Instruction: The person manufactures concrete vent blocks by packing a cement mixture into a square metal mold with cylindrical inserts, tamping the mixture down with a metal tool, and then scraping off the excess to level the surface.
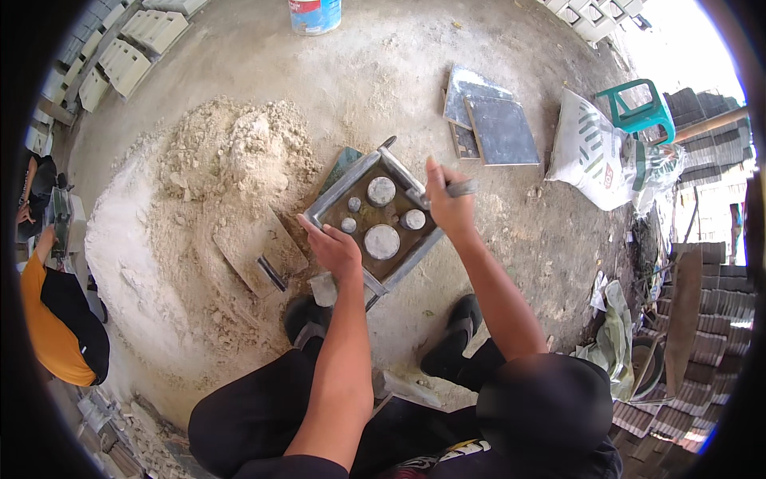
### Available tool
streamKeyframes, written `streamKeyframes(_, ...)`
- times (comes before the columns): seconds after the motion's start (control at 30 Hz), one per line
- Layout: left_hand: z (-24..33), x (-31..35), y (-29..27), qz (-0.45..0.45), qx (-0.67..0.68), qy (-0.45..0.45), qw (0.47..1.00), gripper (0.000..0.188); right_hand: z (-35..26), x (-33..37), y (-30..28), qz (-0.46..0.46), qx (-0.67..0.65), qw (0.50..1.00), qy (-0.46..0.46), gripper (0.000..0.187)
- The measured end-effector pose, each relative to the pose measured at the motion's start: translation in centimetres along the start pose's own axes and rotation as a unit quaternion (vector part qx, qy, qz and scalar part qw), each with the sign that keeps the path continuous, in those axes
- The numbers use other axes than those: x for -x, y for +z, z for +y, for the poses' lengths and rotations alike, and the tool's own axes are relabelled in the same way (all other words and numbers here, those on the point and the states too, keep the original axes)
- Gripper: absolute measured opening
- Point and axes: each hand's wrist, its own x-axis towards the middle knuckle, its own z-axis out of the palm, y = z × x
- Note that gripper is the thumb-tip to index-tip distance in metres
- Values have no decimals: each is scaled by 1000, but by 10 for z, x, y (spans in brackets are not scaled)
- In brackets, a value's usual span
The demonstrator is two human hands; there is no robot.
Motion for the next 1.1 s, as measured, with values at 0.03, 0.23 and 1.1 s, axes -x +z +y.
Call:
streamKeyframes(0.03, 3, 0, 2, -3, 4, -2, 1000, 58, 10, 1, -2, -9, 19, 1000, 8, 47)
streamKeyframes(0.23, -2, -5, 4, 17, -17, 9, 1000, 59, 7, 14, -11, 68, -102, 991, 56, 42)
streamKeyframes(1.1, 1, -4, 2, 8, -17, -8, 1000, 59, 32, 60, -8, 214, -114, 970, -7, 43)
